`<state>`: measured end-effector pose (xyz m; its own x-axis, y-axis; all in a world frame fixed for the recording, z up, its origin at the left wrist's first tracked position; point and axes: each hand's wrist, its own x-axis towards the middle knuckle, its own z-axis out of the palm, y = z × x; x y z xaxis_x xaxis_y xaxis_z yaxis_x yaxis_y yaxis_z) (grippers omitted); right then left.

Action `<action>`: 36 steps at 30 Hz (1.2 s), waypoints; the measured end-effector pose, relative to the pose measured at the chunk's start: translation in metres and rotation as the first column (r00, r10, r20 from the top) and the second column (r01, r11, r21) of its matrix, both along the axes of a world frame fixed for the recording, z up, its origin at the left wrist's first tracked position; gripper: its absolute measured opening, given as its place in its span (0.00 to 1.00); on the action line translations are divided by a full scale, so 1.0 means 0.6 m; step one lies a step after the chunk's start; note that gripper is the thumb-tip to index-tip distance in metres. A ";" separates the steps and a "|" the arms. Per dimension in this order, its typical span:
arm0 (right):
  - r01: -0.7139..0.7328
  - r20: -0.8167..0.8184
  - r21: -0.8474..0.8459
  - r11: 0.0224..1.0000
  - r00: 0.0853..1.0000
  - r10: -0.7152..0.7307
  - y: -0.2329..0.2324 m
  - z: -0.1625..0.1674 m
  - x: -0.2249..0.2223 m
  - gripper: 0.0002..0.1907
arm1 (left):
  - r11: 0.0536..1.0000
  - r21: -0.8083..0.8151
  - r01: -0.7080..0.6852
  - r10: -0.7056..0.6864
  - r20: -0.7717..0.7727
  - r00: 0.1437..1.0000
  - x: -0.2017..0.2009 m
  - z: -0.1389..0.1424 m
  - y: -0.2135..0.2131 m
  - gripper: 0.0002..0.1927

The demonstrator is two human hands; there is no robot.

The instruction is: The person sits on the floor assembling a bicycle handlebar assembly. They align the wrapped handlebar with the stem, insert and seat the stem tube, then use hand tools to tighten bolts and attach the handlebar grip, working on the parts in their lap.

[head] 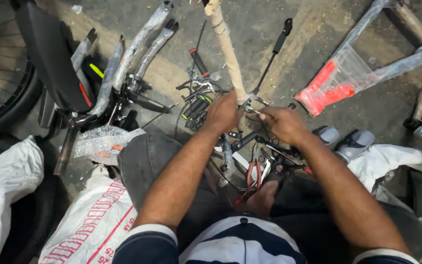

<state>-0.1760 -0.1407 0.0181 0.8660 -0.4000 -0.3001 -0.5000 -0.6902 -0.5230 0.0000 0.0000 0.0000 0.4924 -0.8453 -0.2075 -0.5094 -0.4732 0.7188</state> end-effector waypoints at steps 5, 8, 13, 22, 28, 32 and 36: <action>0.130 -0.279 0.298 0.946 0.959 -0.044 -0.004 0.000 -0.015 0.16 | 1.000 -0.007 -0.029 0.029 -0.004 1.000 0.009 0.005 -0.008 0.27; -0.119 0.020 -0.175 0.977 0.992 0.124 -0.027 0.028 -0.004 0.11 | 1.000 -0.021 -0.022 0.022 0.001 1.000 0.000 -0.011 -0.017 0.27; -0.433 -0.085 -0.646 0.629 0.860 0.504 -0.014 0.139 0.066 0.10 | 0.999 0.043 -0.023 0.023 0.013 1.000 -0.013 -0.017 -0.021 0.27; -0.750 -0.532 -0.628 0.208 0.609 0.588 0.038 0.186 0.144 0.14 | 1.000 0.018 -0.010 0.009 0.058 0.998 -0.018 -0.039 -0.028 0.19; -0.814 -0.654 -0.523 0.253 0.573 0.494 0.032 0.128 0.115 0.11 | 0.998 -0.006 0.070 -0.069 0.060 0.996 -0.028 -0.028 -0.014 0.19; -0.437 -0.207 -0.632 0.640 0.891 0.403 0.008 0.093 0.052 0.15 | 0.983 -0.153 0.101 -0.093 0.062 0.994 -0.015 -0.026 -0.002 0.22; 0.372 0.430 -0.314 0.874 0.876 -0.218 0.095 0.032 0.025 0.17 | 0.995 -0.062 0.077 -0.075 0.029 0.997 -0.011 -0.010 -0.004 0.23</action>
<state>-0.1612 -0.0838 0.0376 0.7022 -0.6690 0.2439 -0.5341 -0.7214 -0.4409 -0.0064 -0.0023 -0.0057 0.4310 -0.8914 -0.1402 -0.5617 -0.3866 0.7315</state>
